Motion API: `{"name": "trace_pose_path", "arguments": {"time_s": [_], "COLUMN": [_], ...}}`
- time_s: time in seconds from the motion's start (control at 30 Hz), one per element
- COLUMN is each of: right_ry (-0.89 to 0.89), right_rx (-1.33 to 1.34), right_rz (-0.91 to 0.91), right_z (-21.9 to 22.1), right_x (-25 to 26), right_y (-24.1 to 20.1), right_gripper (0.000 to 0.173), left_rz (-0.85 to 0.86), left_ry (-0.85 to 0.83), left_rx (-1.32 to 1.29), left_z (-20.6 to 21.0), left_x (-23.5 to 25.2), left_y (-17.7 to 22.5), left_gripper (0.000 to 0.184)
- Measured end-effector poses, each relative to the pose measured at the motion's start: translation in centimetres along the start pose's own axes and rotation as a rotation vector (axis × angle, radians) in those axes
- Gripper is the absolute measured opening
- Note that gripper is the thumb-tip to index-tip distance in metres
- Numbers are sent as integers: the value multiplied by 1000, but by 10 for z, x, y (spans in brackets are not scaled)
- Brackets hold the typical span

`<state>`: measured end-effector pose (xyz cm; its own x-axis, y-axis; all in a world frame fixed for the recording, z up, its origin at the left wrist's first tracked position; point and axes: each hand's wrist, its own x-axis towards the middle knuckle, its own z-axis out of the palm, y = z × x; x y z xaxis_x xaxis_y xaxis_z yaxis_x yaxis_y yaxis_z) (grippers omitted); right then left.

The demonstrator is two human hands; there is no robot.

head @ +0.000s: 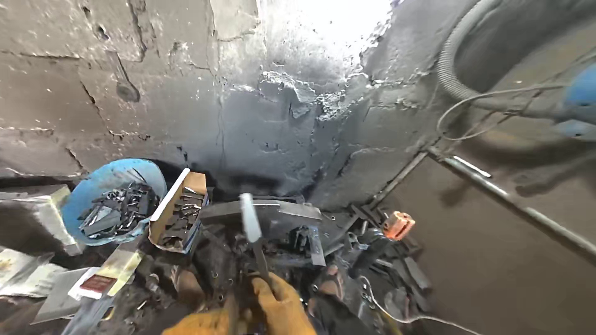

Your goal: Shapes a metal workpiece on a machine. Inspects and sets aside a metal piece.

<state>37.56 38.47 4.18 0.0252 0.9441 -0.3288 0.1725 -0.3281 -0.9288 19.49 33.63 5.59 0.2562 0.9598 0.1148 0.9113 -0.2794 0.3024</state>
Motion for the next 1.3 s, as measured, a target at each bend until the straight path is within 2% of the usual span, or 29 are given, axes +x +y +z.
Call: {"name": "trace_pose_path", "arguments": {"time_s": [0.03,0.07,0.1,0.17,0.27,0.3,0.4,0.43,0.47,0.5,0.57,0.67,0.83,0.93,1.0,1.07,1.1,1.17,1.2,1.23,1.27,1.3], "right_ry": [-29,-65,-113,-222,-284,-257,-89,-33,2,24,74,190,146,226,230,225,241,372,430,443,414,358], "right_rx": [-232,-449,-631,-890,-985,-966,-1024,-1054,-1087,-1122,-1222,-1329,-1420,-1464,-1464,-1437,-1408,-1348,-1323,-1311,-1305,-1298], "right_rz": [5,4,-9,-96,-245,-266,-145,-131,-141,-176,-283,-431,-425,-650,-689,-626,-609,-769,-840,-855,-827,-796], "right_z": [-22,-41,-57,-76,-94,-104,-141,-153,-162,-167,-168,-167,-167,-175,-176,-173,-173,-175,-174,-171,-167,-162], "right_x": [4,9,12,12,6,4,2,5,10,16,28,56,87,105,108,101,96,95,96,98,101,108], "right_y": [-8,-19,-32,-59,-88,-94,-106,-103,-100,-96,-88,-75,-92,-86,-82,-81,-82,-83,-85,-85,-85,-84], "right_gripper": [30,33,36,37,38,46,108,117,118,110,86,63,48,40,38,39,42,45,49,57,66,73], "left_rz": [139,262,373,480,297,251,148,110,72,38,-16,-53,-49,30,38,3,22,140,192,185,133,56], "left_ry": [248,398,460,429,198,152,230,262,266,247,172,96,-5,-3,-55,-93,-18,310,463,511,454,314], "left_rx": [144,254,323,422,436,408,363,364,361,357,350,320,307,327,341,329,313,306,307,305,292,265], "left_z": [-19,-43,-65,-84,-90,-91,-79,-74,-70,-67,-62,-51,-47,-44,-43,-47,-48,-46,-44,-42,-41,-43], "left_x": [6,19,35,70,102,109,118,122,126,131,144,167,196,205,207,202,198,194,193,190,187,186], "left_y": [7,11,12,6,3,1,-8,-12,-14,-14,-12,-17,-31,-42,-44,-41,-41,-47,-52,-55,-56,-54], "left_gripper": [43,47,54,68,71,72,67,67,70,73,77,65,49,47,47,46,44,43,49,60,72,87]}}
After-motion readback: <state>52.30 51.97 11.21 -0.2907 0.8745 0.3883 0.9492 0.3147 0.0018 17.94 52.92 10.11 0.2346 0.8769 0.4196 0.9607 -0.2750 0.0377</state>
